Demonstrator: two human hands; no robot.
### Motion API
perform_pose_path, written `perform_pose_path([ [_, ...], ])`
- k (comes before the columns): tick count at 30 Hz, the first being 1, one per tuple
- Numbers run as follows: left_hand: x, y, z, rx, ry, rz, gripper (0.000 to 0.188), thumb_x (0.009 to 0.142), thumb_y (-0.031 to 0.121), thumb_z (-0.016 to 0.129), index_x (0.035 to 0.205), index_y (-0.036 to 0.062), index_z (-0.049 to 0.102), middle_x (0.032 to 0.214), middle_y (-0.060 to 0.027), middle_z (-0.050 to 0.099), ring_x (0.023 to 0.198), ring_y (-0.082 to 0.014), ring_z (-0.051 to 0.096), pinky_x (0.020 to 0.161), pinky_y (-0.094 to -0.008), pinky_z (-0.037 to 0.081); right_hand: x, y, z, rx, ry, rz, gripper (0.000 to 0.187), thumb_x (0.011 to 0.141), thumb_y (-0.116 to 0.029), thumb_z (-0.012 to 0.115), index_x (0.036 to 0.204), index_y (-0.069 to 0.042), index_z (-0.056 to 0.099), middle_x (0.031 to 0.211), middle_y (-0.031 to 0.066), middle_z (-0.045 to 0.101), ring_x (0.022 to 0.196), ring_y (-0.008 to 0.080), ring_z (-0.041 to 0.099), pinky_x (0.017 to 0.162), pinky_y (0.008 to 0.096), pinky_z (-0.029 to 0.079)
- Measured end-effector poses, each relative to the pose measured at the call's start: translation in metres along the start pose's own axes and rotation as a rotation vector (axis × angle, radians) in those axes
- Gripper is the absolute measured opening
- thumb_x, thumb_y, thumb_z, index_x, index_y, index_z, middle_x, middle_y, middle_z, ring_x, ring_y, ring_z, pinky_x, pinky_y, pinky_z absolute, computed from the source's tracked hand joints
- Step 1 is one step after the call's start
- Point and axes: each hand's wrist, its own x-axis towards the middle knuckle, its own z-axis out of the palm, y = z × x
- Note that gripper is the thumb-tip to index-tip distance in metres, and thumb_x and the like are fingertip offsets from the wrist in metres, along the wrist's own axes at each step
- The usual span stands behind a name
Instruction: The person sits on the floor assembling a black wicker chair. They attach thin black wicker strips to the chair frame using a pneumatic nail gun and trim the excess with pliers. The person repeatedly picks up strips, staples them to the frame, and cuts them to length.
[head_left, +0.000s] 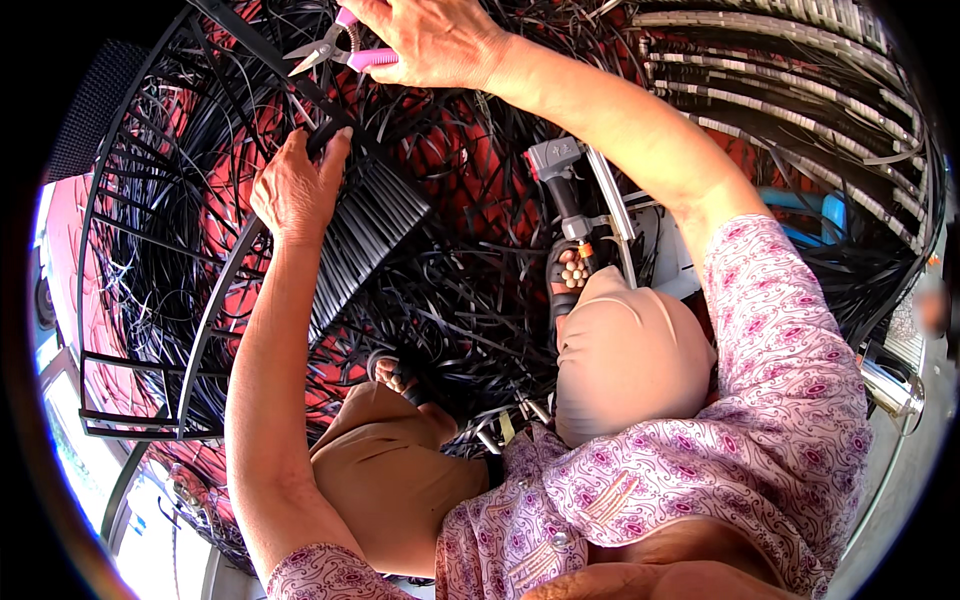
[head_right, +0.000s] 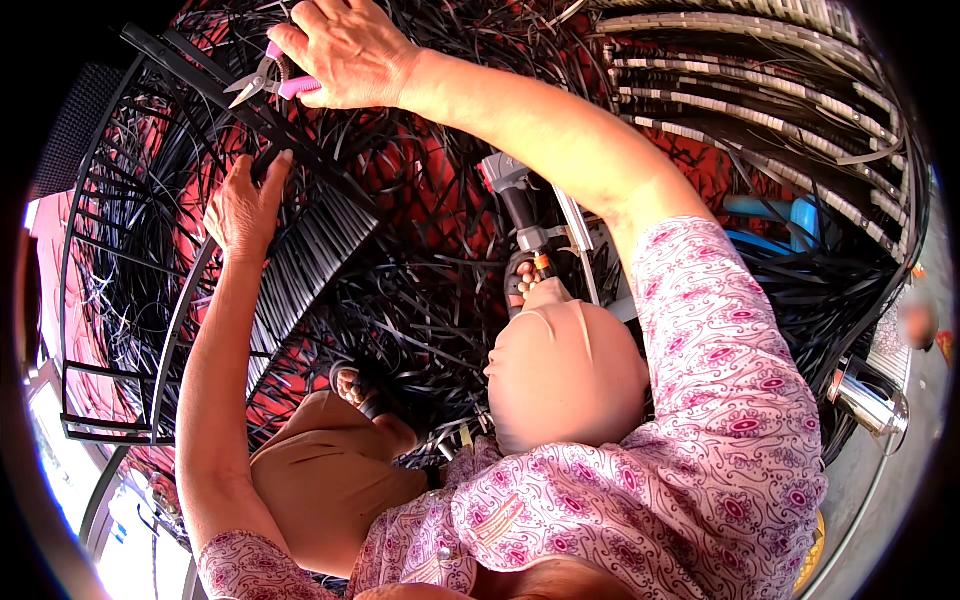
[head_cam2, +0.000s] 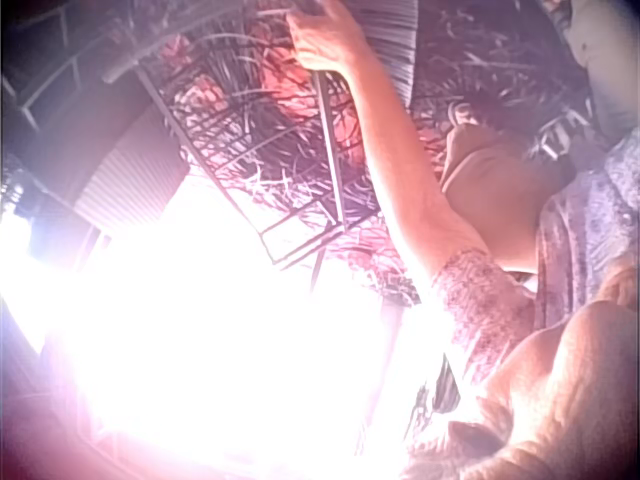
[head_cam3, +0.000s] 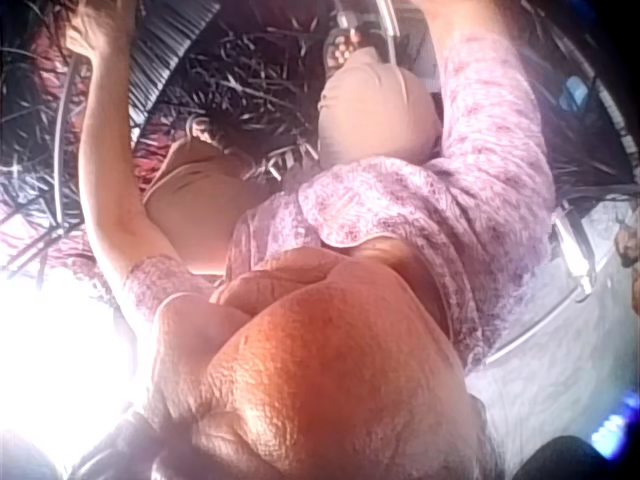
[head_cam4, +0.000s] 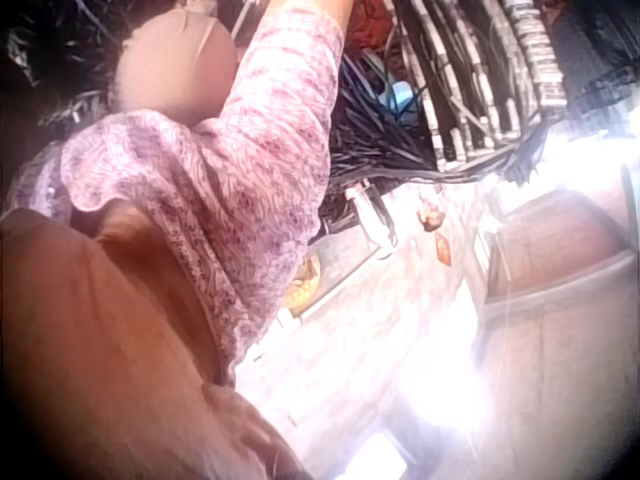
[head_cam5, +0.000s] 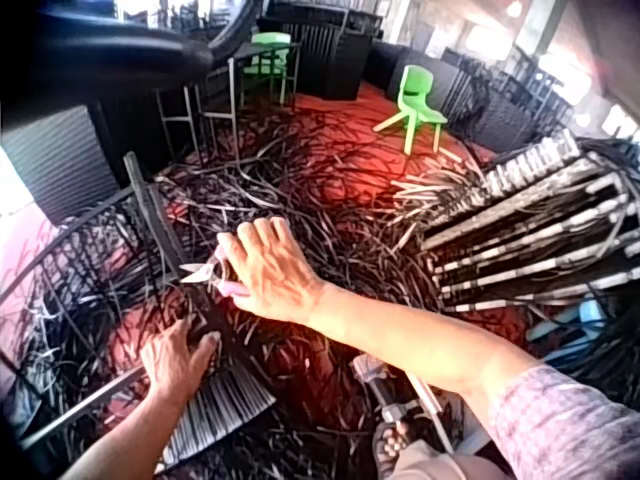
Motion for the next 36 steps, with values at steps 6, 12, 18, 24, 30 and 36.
perform_pose_path([
  [6,0.001,-0.001,0.003,-0.013,-0.007,0.009,0.057,0.083,0.062,0.055,0.086,0.0058,0.063,0.073,-0.0154,0.067,0.074,-0.0372,0.066,0.069,-0.0467,0.048,0.006,0.009,0.003,0.016,-0.057,-0.087,0.056,0.073,-0.038,0.073,0.112,-0.003,0.052,0.097,0.0131,0.048,0.091,0.0274,0.047,0.082,0.0423,0.036],
  [12,-0.003,0.000,0.003,0.018,0.015,0.017,0.058,0.083,0.062,0.054,0.087,0.0047,0.062,0.076,-0.0161,0.067,0.077,-0.0373,0.066,0.071,-0.0462,0.048,0.014,0.031,0.014,0.113,-0.047,-0.230,0.059,0.068,-0.039,0.076,0.113,-0.007,0.053,0.101,0.0125,0.048,0.099,0.0283,0.047,0.090,0.0431,0.036],
  [18,-0.003,0.000,0.002,0.009,0.002,0.015,0.059,0.084,0.062,0.054,0.090,0.0044,0.063,0.077,-0.0169,0.067,0.079,-0.0376,0.066,0.072,-0.0465,0.048,0.021,0.035,0.015,0.070,-0.116,-0.306,0.067,0.069,-0.041,0.077,0.120,-0.008,0.050,0.102,0.0117,0.048,0.098,0.0269,0.047,0.088,0.0424,0.036],
  [24,-0.003,-0.002,0.004,0.016,-0.001,0.022,0.059,0.084,0.062,0.053,0.091,0.0043,0.063,0.080,-0.0183,0.068,0.080,-0.0384,0.066,0.073,-0.0477,0.049,0.000,0.022,0.021,-0.045,-0.140,-0.242,0.068,0.080,-0.046,0.069,0.126,-0.002,0.047,0.098,0.0123,0.047,0.091,0.0258,0.046,0.081,0.0401,0.036],
  [30,-0.002,-0.001,0.002,0.032,-0.015,0.018,0.059,0.084,0.062,0.054,0.091,0.0040,0.063,0.081,-0.0193,0.068,0.080,-0.0394,0.066,0.072,-0.0484,0.049,-0.007,0.019,0.027,-0.082,-0.031,-0.240,0.065,0.083,-0.046,0.063,0.125,0.001,0.049,0.095,0.0113,0.046,0.086,0.0249,0.046,0.077,0.0382,0.036],
  [36,-0.002,0.001,0.001,0.032,0.007,0.033,0.058,0.085,0.061,0.054,0.089,0.0036,0.062,0.080,-0.0198,0.067,0.079,-0.0398,0.065,0.072,-0.0484,0.049,-0.010,0.016,0.029,-0.361,-0.105,-0.267,0.032,0.088,-0.036,0.058,0.101,-0.008,0.061,0.083,0.0045,0.057,0.083,0.0202,0.059,0.076,0.0340,0.044],
])
